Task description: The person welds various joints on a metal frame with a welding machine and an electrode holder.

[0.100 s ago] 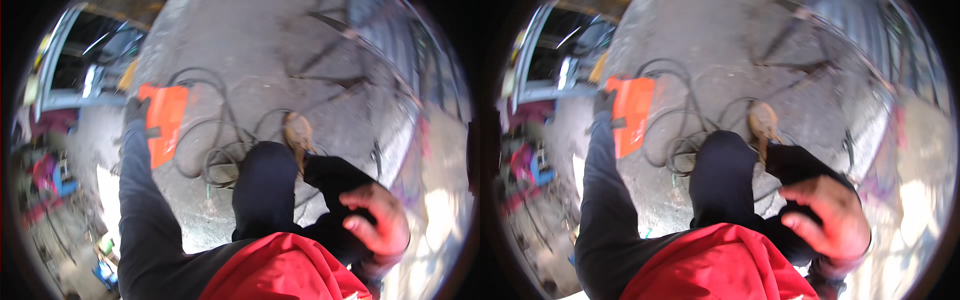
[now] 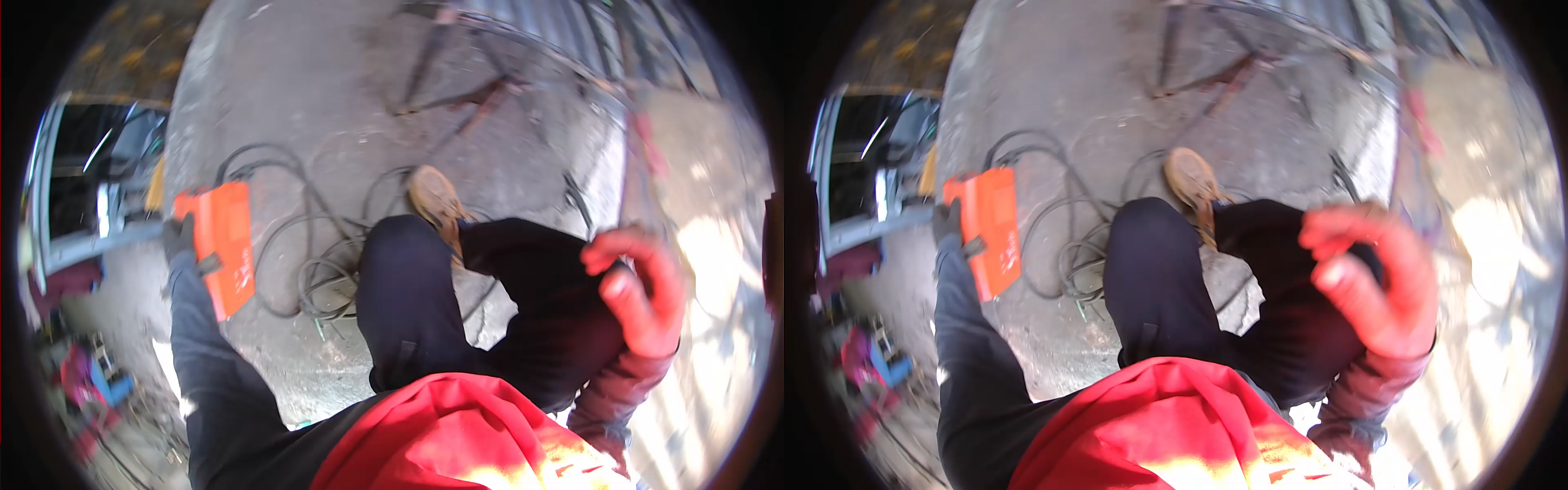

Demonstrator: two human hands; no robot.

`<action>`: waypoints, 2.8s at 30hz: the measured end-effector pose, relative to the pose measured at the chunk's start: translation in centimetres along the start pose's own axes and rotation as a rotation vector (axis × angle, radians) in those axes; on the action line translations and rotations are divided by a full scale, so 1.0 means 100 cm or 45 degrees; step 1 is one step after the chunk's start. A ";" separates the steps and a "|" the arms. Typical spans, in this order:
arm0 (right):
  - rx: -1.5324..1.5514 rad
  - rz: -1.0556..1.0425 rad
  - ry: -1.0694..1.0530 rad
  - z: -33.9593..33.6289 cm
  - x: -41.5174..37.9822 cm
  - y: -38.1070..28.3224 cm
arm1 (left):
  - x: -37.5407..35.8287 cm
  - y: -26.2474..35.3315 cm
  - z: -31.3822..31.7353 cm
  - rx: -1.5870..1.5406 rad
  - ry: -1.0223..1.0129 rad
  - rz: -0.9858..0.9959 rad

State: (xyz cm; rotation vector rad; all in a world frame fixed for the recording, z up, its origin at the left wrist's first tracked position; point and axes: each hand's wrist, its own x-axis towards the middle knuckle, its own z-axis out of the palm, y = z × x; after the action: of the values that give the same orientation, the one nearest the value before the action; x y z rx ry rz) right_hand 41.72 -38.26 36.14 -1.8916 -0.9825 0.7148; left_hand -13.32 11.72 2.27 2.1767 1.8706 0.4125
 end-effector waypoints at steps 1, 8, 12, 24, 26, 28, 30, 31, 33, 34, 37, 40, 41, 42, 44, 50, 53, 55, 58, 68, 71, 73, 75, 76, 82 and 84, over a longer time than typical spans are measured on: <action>0.044 0.115 0.240 -0.013 -0.015 -0.003 | 0.005 0.001 0.003 0.052 -0.034 0.027; -0.643 0.573 -0.153 -0.160 -0.008 0.070 | 0.013 0.017 0.003 0.334 0.015 0.056; -1.079 0.655 -0.199 -0.208 -0.026 0.198 | 0.007 0.033 0.004 0.533 -0.019 -0.054; -0.985 0.862 0.069 -0.158 -0.019 0.548 | 0.006 0.232 -0.081 0.335 0.229 0.648; -0.937 0.732 0.256 -0.138 -0.009 0.587 | -0.017 0.367 -0.139 0.170 0.502 0.764; -1.027 0.856 0.198 -0.122 0.007 0.604 | -0.040 0.484 -0.187 -0.055 0.658 0.876; -1.057 0.933 0.060 -0.114 0.006 0.602 | -0.040 0.572 -0.212 -0.431 0.602 1.264; -0.986 1.012 -0.006 -0.112 0.007 0.605 | -0.049 0.612 -0.218 -0.355 0.631 1.312; -1.041 0.895 0.095 -0.105 -0.001 0.603 | -0.079 0.688 -0.202 -0.221 0.370 1.334; -1.034 0.848 0.105 -0.105 -0.003 0.627 | -0.080 0.715 -0.191 -0.058 0.264 1.314; -0.915 0.755 0.297 -0.098 -0.013 0.624 | -0.061 0.772 -0.139 -0.066 -0.319 1.097; -0.876 0.666 0.309 -0.126 -0.034 0.572 | -0.016 0.780 -0.064 0.269 0.312 2.117; -0.784 0.576 0.354 -0.137 -0.046 0.545 | -0.017 0.784 -0.061 0.223 0.094 2.113; -0.738 0.716 0.347 -0.146 -0.052 0.512 | -0.022 0.788 -0.060 0.192 -0.118 2.101; -0.623 0.867 0.462 -0.162 -0.069 0.437 | -0.030 0.795 -0.064 0.116 -0.431 1.798; 0.132 0.643 1.000 -0.130 -0.156 0.268 | -0.045 0.796 -0.067 0.041 -0.736 1.513; 0.259 0.699 1.334 -0.065 -0.171 0.205 | -0.048 0.795 -0.065 -0.248 -0.774 1.261; 0.407 0.793 1.565 -0.013 -0.166 0.195 | -0.031 0.795 -0.058 -0.128 -0.735 1.375; 0.966 0.695 1.457 0.059 -0.151 0.195 | -0.040 0.798 -0.064 -0.025 -0.791 1.322; 1.195 0.470 1.275 0.102 -0.108 0.191 | -0.029 0.784 -0.054 0.069 -0.463 1.480; 1.214 0.425 1.279 0.103 -0.102 0.195 | -0.031 0.784 -0.062 0.142 -0.442 1.629; 1.238 0.422 1.242 0.103 -0.099 0.195 | -0.039 0.782 -0.066 0.179 -0.440 1.693; 1.243 0.426 1.231 0.103 -0.095 0.191 | -0.044 0.786 -0.067 0.205 -0.478 1.586; 1.243 0.426 1.215 0.100 -0.090 0.188 | -0.041 0.788 -0.066 0.200 -0.482 1.587; 1.317 0.444 1.256 0.105 -0.082 0.185 | -0.020 0.783 -0.052 0.378 -0.092 2.007; 1.357 0.463 1.243 0.105 -0.080 0.185 | -0.019 0.785 -0.053 0.463 -0.199 1.890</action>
State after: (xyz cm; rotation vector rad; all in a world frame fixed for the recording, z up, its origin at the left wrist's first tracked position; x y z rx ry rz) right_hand 35.89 -46.35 15.71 -1.1542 0.3561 0.2906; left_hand 56.77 -1.98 35.43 3.3105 -0.0834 0.0817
